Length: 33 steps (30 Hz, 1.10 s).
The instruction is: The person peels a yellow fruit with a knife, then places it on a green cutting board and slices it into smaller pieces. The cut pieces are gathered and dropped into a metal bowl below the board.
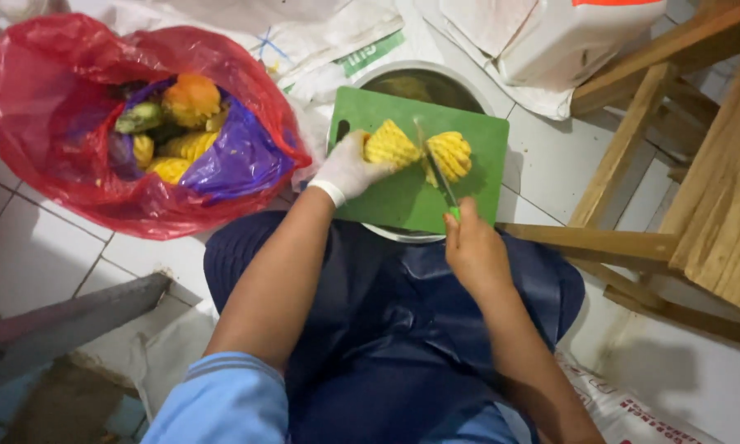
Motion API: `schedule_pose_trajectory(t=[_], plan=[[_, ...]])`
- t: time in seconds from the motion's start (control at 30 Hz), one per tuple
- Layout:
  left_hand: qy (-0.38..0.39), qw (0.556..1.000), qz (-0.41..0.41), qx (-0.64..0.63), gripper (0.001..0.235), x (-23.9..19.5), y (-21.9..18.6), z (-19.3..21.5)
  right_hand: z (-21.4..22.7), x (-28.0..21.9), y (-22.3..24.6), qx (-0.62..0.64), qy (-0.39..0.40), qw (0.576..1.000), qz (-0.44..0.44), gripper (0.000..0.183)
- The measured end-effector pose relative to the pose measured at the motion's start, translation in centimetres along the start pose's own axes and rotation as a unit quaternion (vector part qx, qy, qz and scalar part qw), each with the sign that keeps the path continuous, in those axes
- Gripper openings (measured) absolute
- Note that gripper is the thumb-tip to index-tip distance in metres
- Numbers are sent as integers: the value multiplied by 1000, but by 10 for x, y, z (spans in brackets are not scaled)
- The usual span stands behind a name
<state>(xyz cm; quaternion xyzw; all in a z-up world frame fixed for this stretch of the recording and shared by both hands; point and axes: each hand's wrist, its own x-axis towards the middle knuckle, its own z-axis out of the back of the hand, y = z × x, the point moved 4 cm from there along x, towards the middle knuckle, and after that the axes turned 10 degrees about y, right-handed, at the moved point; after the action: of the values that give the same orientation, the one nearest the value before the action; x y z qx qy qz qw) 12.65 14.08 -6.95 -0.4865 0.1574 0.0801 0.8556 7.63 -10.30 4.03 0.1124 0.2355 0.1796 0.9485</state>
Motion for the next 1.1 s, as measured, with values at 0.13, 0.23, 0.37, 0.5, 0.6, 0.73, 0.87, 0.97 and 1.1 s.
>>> schedule_pose_trajectory(t=[0.13, 0.23, 0.37, 0.5, 0.6, 0.73, 0.87, 0.97, 1.1], plan=[[-114, 991, -17, 61, 61, -21, -35, 46, -1, 8, -9, 33, -24, 999, 0, 38], [-192, 957, -31, 214, 52, -41, -80, 76, -5, 13, -12, 68, -18, 998, -5, 36], [21, 950, 115, 291, 57, -32, -147, 91, -32, 32, -35, 125, 1, 992, 7, 28], [33, 805, 47, 591, 48, 36, -120, 48, -36, 30, -44, 149, -54, 987, 14, 40], [82, 798, 24, 596, 54, 30, -123, 33, -33, 25, -60, 196, -158, 967, 29, 30], [-19, 830, -82, 551, 83, 5, -139, 4, -39, 37, -86, 359, -171, 917, -26, 34], [28, 977, -95, 189, 74, 6, -119, -51, -58, 55, -100, 512, -151, 843, -75, 18], [101, 988, -23, 115, 104, 13, -116, -59, -51, 52, -87, 547, -116, 825, -75, 47], [68, 996, -43, 42, 89, 16, -96, -72, -44, 51, -81, 570, -130, 810, -52, 32]])
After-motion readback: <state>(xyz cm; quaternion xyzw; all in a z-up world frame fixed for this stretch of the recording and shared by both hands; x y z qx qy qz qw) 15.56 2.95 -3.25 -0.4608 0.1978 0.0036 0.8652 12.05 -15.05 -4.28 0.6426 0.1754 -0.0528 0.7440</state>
